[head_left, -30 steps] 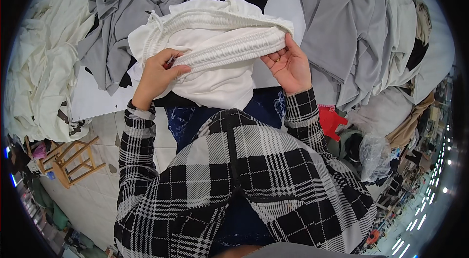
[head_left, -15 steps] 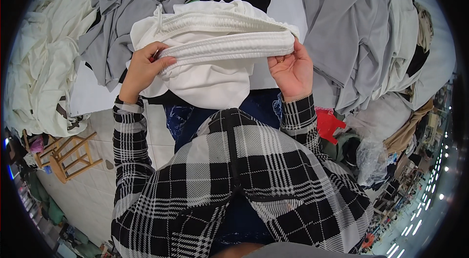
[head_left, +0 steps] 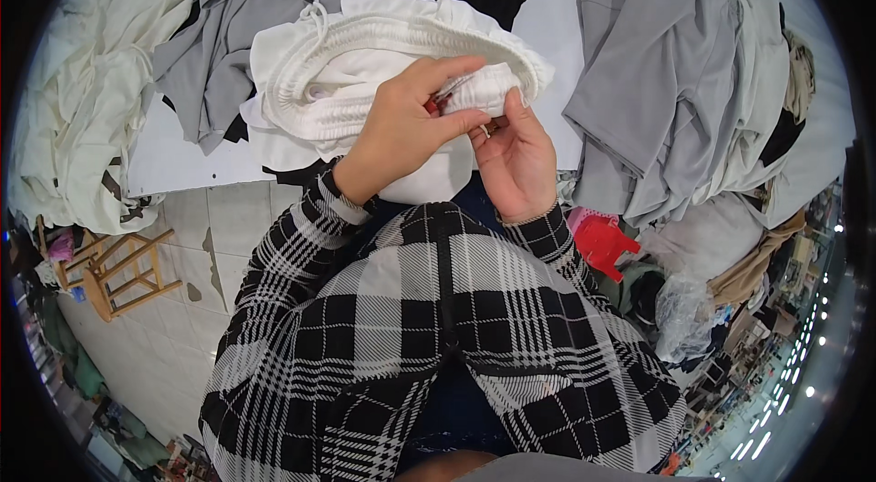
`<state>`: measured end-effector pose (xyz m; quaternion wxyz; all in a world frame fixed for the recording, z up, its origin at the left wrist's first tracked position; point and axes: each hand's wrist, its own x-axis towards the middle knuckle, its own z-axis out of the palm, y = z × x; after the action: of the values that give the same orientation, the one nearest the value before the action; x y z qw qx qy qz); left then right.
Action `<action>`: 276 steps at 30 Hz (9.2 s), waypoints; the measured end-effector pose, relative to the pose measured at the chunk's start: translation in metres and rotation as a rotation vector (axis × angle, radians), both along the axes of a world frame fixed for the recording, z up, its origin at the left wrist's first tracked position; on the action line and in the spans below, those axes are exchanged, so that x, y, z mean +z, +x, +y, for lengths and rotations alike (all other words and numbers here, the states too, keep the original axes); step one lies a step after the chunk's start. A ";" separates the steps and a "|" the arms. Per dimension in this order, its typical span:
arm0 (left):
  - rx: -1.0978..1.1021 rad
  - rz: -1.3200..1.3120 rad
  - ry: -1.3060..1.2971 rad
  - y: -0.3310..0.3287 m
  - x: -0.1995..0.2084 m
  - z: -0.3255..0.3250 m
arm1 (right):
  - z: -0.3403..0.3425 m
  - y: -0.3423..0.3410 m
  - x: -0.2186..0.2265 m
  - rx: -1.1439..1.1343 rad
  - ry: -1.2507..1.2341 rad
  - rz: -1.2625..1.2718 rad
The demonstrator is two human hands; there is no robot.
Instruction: Trimming excess threads from manufactured garments using small scissors.
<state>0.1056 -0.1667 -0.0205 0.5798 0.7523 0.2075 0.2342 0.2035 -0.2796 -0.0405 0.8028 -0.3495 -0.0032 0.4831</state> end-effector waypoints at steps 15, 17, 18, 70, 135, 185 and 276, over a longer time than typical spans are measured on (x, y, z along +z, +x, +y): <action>-0.118 0.029 0.131 -0.014 -0.010 0.021 | -0.008 0.024 0.024 0.007 -0.281 -2.041; -0.152 0.024 0.105 -0.013 -0.006 0.024 | 0.001 0.034 0.019 0.128 -0.334 -2.095; -0.161 0.026 0.093 -0.013 -0.005 0.025 | 0.002 0.037 0.016 0.127 -0.334 -2.096; -0.301 0.043 0.477 -0.005 0.031 0.051 | 0.018 0.037 0.016 0.061 -0.190 -1.752; -0.166 0.053 -0.075 -0.005 0.010 0.039 | 0.019 0.048 0.011 0.024 -0.237 -1.604; -0.104 0.097 0.076 -0.017 0.017 0.042 | 0.018 0.044 0.006 0.103 -0.287 -1.400; -0.151 0.024 0.002 0.010 0.000 0.038 | 0.027 0.040 0.006 -0.033 -0.174 -1.539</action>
<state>0.1157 -0.1288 -0.0203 0.5923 0.7694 0.1568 0.1807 0.2438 -0.2524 -0.0342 0.5513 -0.6487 -0.5168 0.0909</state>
